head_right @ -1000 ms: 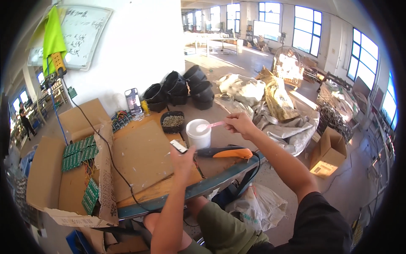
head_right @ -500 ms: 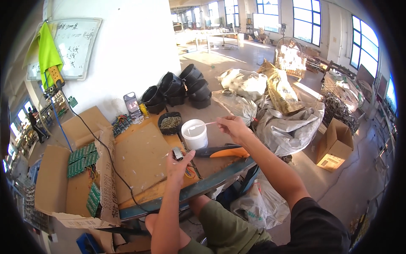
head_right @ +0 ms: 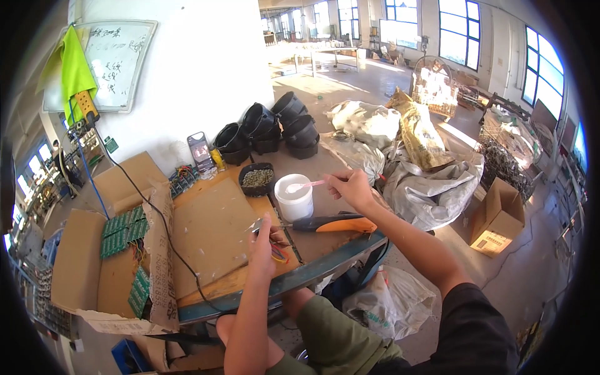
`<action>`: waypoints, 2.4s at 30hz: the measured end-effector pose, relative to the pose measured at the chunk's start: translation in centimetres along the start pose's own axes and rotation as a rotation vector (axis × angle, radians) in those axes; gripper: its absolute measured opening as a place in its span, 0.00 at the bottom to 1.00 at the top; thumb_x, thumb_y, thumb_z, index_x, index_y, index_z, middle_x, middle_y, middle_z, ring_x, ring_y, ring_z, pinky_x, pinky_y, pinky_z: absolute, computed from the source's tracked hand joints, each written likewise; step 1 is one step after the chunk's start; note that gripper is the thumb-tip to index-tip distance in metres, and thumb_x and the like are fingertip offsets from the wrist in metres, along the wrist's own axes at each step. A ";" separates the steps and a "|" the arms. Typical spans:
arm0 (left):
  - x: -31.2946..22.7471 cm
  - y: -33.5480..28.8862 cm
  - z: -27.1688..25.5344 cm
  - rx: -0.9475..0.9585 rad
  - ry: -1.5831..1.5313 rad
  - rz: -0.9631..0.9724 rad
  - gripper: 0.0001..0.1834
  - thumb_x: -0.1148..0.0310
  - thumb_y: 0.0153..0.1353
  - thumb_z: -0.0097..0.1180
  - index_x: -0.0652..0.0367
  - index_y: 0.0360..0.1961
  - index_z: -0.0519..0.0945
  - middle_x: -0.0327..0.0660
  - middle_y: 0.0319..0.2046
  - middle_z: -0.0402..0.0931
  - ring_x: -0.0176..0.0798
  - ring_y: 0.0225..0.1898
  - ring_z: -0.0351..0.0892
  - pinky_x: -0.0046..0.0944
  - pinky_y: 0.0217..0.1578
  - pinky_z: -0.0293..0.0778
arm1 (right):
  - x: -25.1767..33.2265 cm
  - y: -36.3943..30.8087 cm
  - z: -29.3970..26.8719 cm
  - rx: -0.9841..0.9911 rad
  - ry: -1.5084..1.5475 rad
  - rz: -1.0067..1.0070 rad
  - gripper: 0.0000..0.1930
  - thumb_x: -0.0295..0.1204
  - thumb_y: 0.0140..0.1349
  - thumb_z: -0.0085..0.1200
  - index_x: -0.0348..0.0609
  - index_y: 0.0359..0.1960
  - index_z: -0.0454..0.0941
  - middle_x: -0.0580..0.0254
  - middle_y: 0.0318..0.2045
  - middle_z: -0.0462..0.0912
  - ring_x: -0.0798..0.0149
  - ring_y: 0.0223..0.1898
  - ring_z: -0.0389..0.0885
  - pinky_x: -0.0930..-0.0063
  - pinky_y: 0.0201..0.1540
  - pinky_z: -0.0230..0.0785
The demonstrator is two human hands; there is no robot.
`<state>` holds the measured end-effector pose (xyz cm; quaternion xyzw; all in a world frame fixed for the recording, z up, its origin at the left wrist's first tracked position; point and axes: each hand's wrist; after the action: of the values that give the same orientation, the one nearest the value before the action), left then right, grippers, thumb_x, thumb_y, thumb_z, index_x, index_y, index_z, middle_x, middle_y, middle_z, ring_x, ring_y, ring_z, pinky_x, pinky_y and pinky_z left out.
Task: The person applies a white substance from a cup using a spoon to a circuit board component, places the component into a black cylindrical housing, and uses an electric screwdriver to secure the wiring with screws.
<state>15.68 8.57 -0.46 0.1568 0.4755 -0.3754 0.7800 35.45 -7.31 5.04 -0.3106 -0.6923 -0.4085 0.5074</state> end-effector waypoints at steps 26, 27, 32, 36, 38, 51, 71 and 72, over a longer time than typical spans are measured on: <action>0.6 0.7 -0.8 0.104 -0.238 0.113 0.11 0.73 0.61 0.60 0.56 0.41 0.71 0.38 0.32 0.74 0.37 0.32 0.77 0.46 0.30 0.79 | 0.2 -0.3 0.4 0.007 0.036 0.023 0.13 0.32 0.64 0.61 0.30 0.32 0.85 0.63 0.23 0.82 0.74 0.23 0.77 0.81 0.27 0.71; 0.3 0.4 -0.5 0.080 -0.194 0.121 0.11 0.73 0.61 0.61 0.57 0.41 0.71 0.37 0.32 0.74 0.36 0.32 0.76 0.43 0.30 0.78 | 0.5 -0.6 0.2 -0.022 0.065 0.011 0.13 0.32 0.64 0.61 0.30 0.32 0.85 0.63 0.23 0.82 0.74 0.23 0.77 0.80 0.27 0.71; -0.4 0.0 -0.7 0.027 -0.104 0.139 0.13 0.73 0.60 0.63 0.58 0.41 0.71 0.36 0.31 0.73 0.32 0.31 0.75 0.37 0.30 0.76 | -0.2 -0.3 0.6 -0.034 0.080 0.013 0.13 0.31 0.63 0.62 0.30 0.32 0.85 0.63 0.23 0.82 0.74 0.23 0.77 0.80 0.26 0.71; -0.9 -0.1 -0.6 0.048 -0.076 0.100 0.15 0.73 0.58 0.66 0.58 0.42 0.71 0.35 0.30 0.72 0.32 0.29 0.75 0.35 0.29 0.76 | -0.8 -0.6 0.6 -0.045 0.072 0.021 0.12 0.31 0.63 0.62 0.30 0.32 0.85 0.62 0.23 0.82 0.74 0.23 0.77 0.80 0.26 0.71; -0.7 0.0 -0.7 0.043 -0.052 0.120 0.16 0.74 0.57 0.67 0.58 0.41 0.71 0.35 0.30 0.72 0.31 0.28 0.75 0.35 0.28 0.76 | -0.7 -0.5 0.9 -0.041 0.085 0.025 0.13 0.31 0.63 0.62 0.30 0.32 0.85 0.62 0.23 0.83 0.73 0.23 0.77 0.80 0.25 0.71; -0.7 -0.4 -0.3 0.083 0.092 0.216 0.22 0.75 0.51 0.72 0.61 0.45 0.75 0.37 0.38 0.77 0.32 0.39 0.77 0.33 0.43 0.74 | -2.4 0.6 -0.5 0.003 0.488 0.446 0.07 0.30 0.64 0.62 0.38 0.33 0.82 0.71 0.24 0.79 0.80 0.22 0.73 0.90 0.20 0.64; 0.8 1.7 -0.4 0.202 0.260 0.219 0.43 0.73 0.45 0.75 0.69 0.62 0.66 0.47 0.48 0.77 0.38 0.46 0.79 0.36 0.45 0.77 | 1.1 2.3 -0.4 0.068 0.668 0.482 0.06 0.30 0.66 0.59 0.40 0.37 0.79 0.73 0.26 0.78 0.82 0.23 0.73 0.94 0.20 0.62; 0.7 1.8 -0.3 0.212 0.252 0.216 0.43 0.73 0.45 0.75 0.69 0.62 0.66 0.47 0.48 0.77 0.38 0.47 0.79 0.37 0.46 0.77 | 1.6 1.9 -0.3 0.073 0.665 0.480 0.06 0.30 0.66 0.59 0.40 0.37 0.80 0.73 0.26 0.78 0.82 0.24 0.73 0.93 0.20 0.62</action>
<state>16.95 9.64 -1.43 0.3340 0.5077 -0.3152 0.7289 36.74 -6.65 7.09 -0.2959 -0.4124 -0.3318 0.7951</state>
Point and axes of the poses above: each hand's wrist, its own y-axis towards the middle knuckle, its own z-axis out of the palm, x = y × z
